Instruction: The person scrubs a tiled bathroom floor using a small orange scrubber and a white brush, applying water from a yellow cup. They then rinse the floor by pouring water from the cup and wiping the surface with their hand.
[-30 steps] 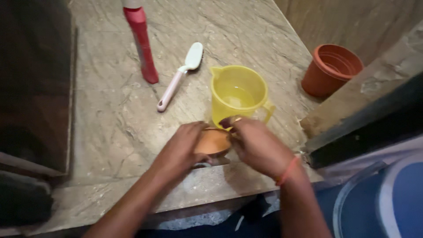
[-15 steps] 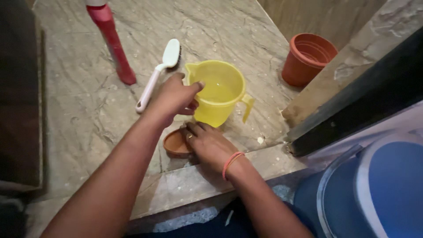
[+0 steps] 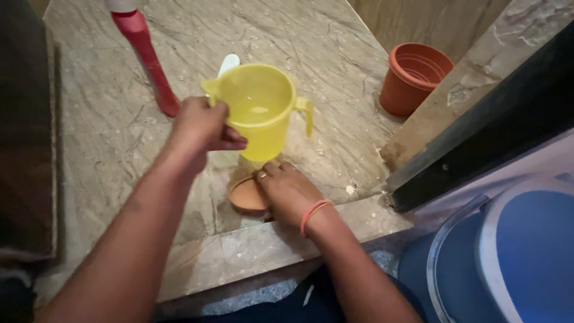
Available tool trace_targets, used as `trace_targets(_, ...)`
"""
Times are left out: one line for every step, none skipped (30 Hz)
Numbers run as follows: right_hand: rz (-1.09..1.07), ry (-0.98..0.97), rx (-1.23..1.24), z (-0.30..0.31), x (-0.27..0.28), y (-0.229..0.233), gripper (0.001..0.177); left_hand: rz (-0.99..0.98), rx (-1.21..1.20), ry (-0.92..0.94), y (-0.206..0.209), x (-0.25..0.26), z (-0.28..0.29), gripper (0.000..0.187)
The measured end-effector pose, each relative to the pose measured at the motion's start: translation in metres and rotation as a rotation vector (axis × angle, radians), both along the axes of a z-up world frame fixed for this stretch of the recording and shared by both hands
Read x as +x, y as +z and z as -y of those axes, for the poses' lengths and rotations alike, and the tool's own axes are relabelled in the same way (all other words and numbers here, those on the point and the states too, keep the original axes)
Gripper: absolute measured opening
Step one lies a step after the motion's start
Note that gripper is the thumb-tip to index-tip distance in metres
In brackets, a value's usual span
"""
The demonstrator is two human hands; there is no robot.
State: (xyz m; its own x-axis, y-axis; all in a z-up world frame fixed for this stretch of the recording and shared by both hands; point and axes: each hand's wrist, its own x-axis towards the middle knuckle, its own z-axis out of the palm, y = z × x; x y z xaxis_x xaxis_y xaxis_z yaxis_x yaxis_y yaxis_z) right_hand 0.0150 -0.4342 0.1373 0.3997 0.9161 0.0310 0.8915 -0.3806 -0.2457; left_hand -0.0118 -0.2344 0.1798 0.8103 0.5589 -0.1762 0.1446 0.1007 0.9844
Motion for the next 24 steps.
trace_targets(-0.025,-0.035,-0.029,-0.001,0.002,0.002,0.063,0.014,0.018,0.009,0.003,-0.009,-0.008,0.032)
trace_targets(-0.05,-0.067,-0.057,0.0,0.004,0.005,0.069,0.006,0.046,0.026,0.007,-0.02,-0.016,0.033)
trace_targets(-0.075,-0.099,-0.085,0.001,0.007,0.007,0.074,-0.002,0.075,0.044,0.012,-0.033,-0.024,0.033)
trace_targets(-0.068,-0.153,-0.1,0.002,0.01,0.009,0.071,-0.009,0.101,0.061,0.015,-0.045,-0.032,0.033)
trace_targets(-0.061,-0.206,-0.116,0.004,0.014,0.009,0.067,0.001,0.126,0.071,0.019,-0.057,-0.04,0.034)
trace_targets(-0.055,-0.261,-0.135,0.006,0.019,0.008,0.063,0.011,0.148,0.08,0.022,-0.07,-0.048,0.035)
trace_targets(-0.054,-0.303,-0.123,0.009,0.024,0.007,0.063,0.021,0.17,0.088,0.023,-0.08,-0.054,0.036)
trace_targets(-0.052,-0.345,-0.107,0.01,0.03,0.006,0.064,-0.018,0.19,0.138,0.025,-0.09,-0.06,0.035)
trace_targets(-0.051,-0.386,-0.092,0.011,0.035,0.005,0.064,-0.056,0.21,0.187,0.026,-0.1,-0.065,0.035)
trace_targets(-0.053,-0.427,-0.107,0.011,0.039,0.003,0.067,-0.094,0.229,0.232,0.027,-0.108,-0.07,0.035)
trace_targets(-0.055,-0.467,-0.122,0.011,0.043,0.001,0.07,-0.115,0.241,0.276,0.026,-0.116,-0.075,0.035)
trace_targets(-0.058,-0.509,-0.137,0.011,0.046,-0.001,0.074,-0.137,0.253,0.319,0.025,-0.124,-0.08,0.035)
trace_targets(-0.042,-0.523,-0.141,0.011,0.049,-0.004,0.072,-0.158,0.264,0.362,0.023,-0.132,-0.087,0.035)
trace_targets(-0.026,-0.535,-0.144,0.01,0.053,-0.007,0.071,-0.167,0.252,0.378,0.022,-0.138,-0.095,0.035)
trace_targets(-0.009,-0.548,-0.146,0.009,0.056,-0.009,0.07,-0.176,0.24,0.393,0.02,-0.142,-0.103,0.036)
trace_targets(-0.005,-0.555,-0.155,0.007,0.058,-0.011,0.072,-0.188,0.229,0.412,0.016,-0.146,-0.109,0.036)
trace_targets(0.0,-0.563,-0.164,0.007,0.059,-0.013,0.074,-0.189,0.227,0.415,0.01,-0.149,-0.115,0.036)
trace_targets(0.007,-0.573,-0.172,0.006,0.06,-0.013,0.075,-0.187,0.225,0.417,0.005,-0.149,-0.119,0.036)
trace_targets(-0.011,-0.571,-0.163,0.005,0.061,-0.013,0.075,-0.185,0.223,0.418,0.001,-0.149,-0.124,0.036)
trace_targets(-0.028,-0.575,-0.156,0.007,0.061,-0.013,0.074,-0.173,0.191,0.422,-0.001,-0.149,-0.129,0.035)
trace_targets(-0.046,-0.578,-0.149,0.008,0.061,-0.012,0.074,-0.161,0.159,0.426,-0.002,-0.149,-0.134,0.034)
trace_targets(-0.046,-0.578,-0.144,0.008,0.061,-0.012,0.075,-0.149,0.126,0.429,-0.003,-0.148,-0.138,0.034)
trace_targets(-0.046,-0.577,-0.138,0.008,0.061,-0.011,0.077,-0.185,0.204,0.435,-0.004,-0.146,-0.141,0.032)
trace_targets(-0.046,-0.574,-0.131,0.007,0.061,-0.01,0.079,-0.22,0.282,0.443,-0.002,-0.144,-0.144,0.031)
